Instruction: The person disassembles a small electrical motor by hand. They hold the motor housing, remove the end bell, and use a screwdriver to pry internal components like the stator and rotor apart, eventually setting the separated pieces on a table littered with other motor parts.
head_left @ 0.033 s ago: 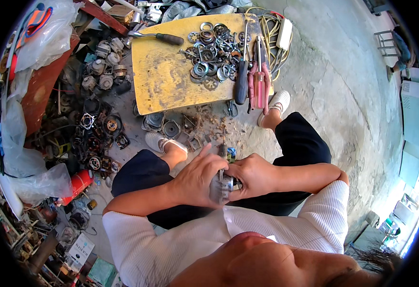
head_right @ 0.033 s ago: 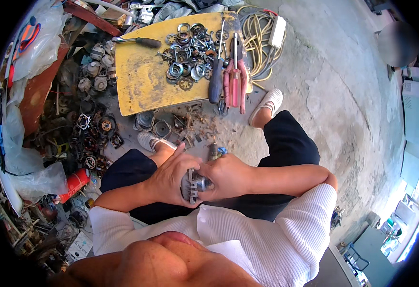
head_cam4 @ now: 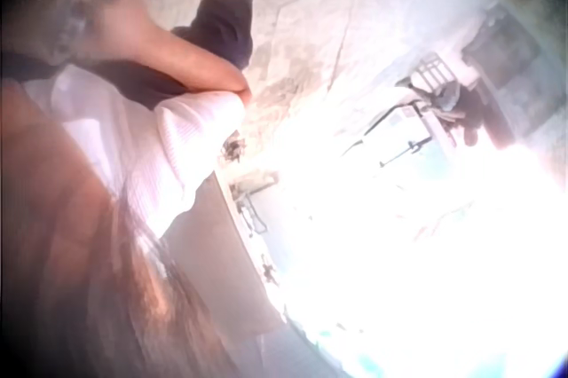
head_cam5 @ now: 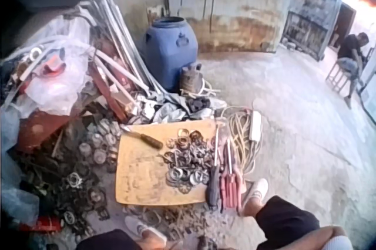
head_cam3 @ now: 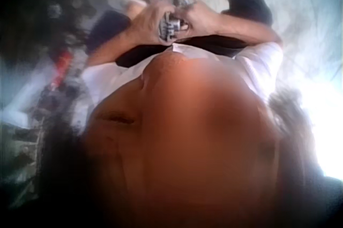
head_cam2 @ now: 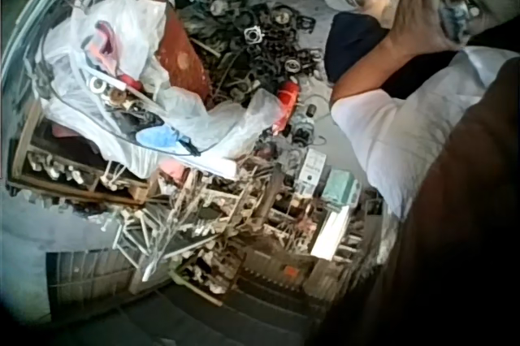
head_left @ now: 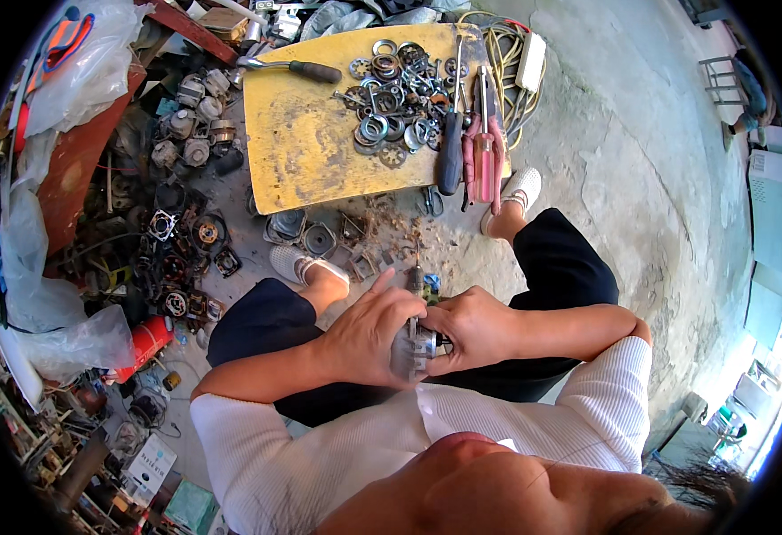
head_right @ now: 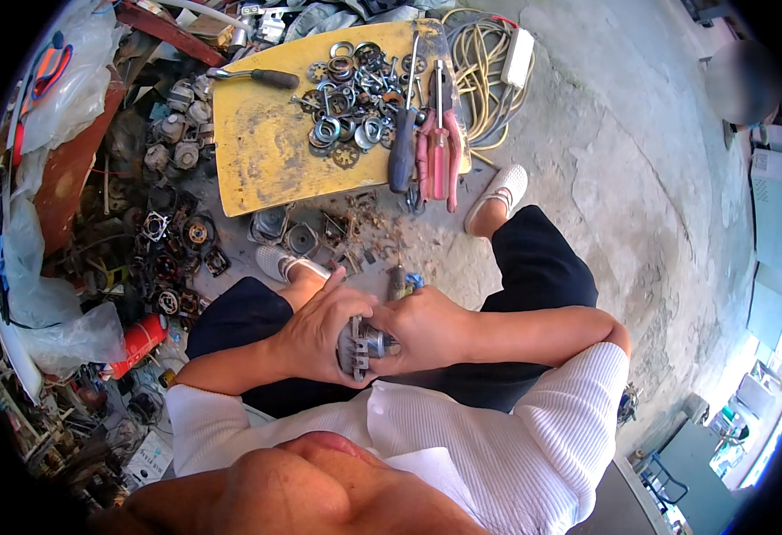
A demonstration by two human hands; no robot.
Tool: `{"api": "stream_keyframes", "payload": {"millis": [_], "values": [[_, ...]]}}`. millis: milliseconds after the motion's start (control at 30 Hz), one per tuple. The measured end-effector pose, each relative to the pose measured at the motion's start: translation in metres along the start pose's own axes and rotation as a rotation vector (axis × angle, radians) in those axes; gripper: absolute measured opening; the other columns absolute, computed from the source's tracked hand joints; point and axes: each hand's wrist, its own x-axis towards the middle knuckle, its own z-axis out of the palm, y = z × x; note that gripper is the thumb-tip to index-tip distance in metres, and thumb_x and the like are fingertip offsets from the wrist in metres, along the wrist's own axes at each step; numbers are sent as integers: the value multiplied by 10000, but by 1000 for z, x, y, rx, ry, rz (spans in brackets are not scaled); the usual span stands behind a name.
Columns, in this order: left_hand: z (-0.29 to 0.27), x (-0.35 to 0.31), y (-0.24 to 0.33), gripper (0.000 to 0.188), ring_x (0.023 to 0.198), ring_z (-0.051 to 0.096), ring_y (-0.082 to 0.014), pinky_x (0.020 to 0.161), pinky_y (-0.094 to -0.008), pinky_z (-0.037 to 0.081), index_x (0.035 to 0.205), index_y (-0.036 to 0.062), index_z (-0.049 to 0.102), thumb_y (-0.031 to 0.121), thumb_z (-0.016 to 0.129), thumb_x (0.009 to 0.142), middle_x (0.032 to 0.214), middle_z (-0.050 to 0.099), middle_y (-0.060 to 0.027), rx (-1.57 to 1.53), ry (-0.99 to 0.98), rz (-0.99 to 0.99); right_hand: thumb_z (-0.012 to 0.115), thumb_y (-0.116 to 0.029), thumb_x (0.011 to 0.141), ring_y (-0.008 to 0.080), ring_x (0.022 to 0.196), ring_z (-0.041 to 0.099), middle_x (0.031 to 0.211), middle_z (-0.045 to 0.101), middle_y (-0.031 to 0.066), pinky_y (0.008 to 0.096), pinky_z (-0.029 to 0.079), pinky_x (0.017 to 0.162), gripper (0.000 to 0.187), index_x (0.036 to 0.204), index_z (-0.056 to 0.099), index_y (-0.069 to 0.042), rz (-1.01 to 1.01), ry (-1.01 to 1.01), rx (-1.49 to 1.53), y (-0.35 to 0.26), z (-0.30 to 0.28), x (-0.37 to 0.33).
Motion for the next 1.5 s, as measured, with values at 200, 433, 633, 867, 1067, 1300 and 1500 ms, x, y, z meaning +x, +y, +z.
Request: {"api": "stream_keyframes", "payload": {"millis": [200,433,633,867,1067,1300,1500], "values": [[-39,-5,-43,801,1039,565,-337,1130,-620,237,1175,58,422,359,857,574,1065,533,-151,305,133,-254,755,-285,717,316,521,611,601,596,134,375,496,521,284,730,640,-26,245,62,226,26,-28,-16],[-15,10,-49,889,1113,561,-359,1177,-548,197,1263,64,381,328,876,573,1144,533,-154,119,-38,-326,789,-220,793,192,726,628,851,646,141,316,500,662,398,1084,625,-3,194,318,361,30,-38,-3],[-10,13,-54,926,1158,546,-380,1175,-533,207,1280,28,319,341,862,598,1202,523,-195,180,-188,-413,783,-177,810,76,778,523,891,592,33,254,459,683,537,1249,522,-10,304,511,390,27,-48,3],[-2,3,-65,993,1262,474,-399,1169,-526,208,1353,-23,331,386,817,591,1283,510,-283,277,-280,-456,793,-150,789,91,848,547,995,604,65,268,468,732,575,1255,493,4,154,540,340,39,-20,24],[27,-11,-101,1125,1193,529,-393,1032,-519,355,1408,-53,318,420,837,530,1267,546,-269,490,-322,-399,816,-77,766,126,1035,578,1076,610,72,295,481,897,550,1224,521,0,116,455,106,65,14,49],[22,-6,-91,1293,1136,595,-332,963,-595,423,1506,-38,128,449,842,545,1252,577,-242,496,-464,-479,783,-22,786,140,975,619,1153,529,66,253,522,762,520,1238,529,8,-131,570,-164,-39,-13,104],[1,1,-77,1207,1126,588,-358,910,-550,454,1438,-38,242,434,881,529,1218,587,-220,560,-352,-509,816,-147,771,246,1020,623,1101,634,134,360,504,875,512,1190,551,-19,-481,723,-220,-174,-89,209]]}}
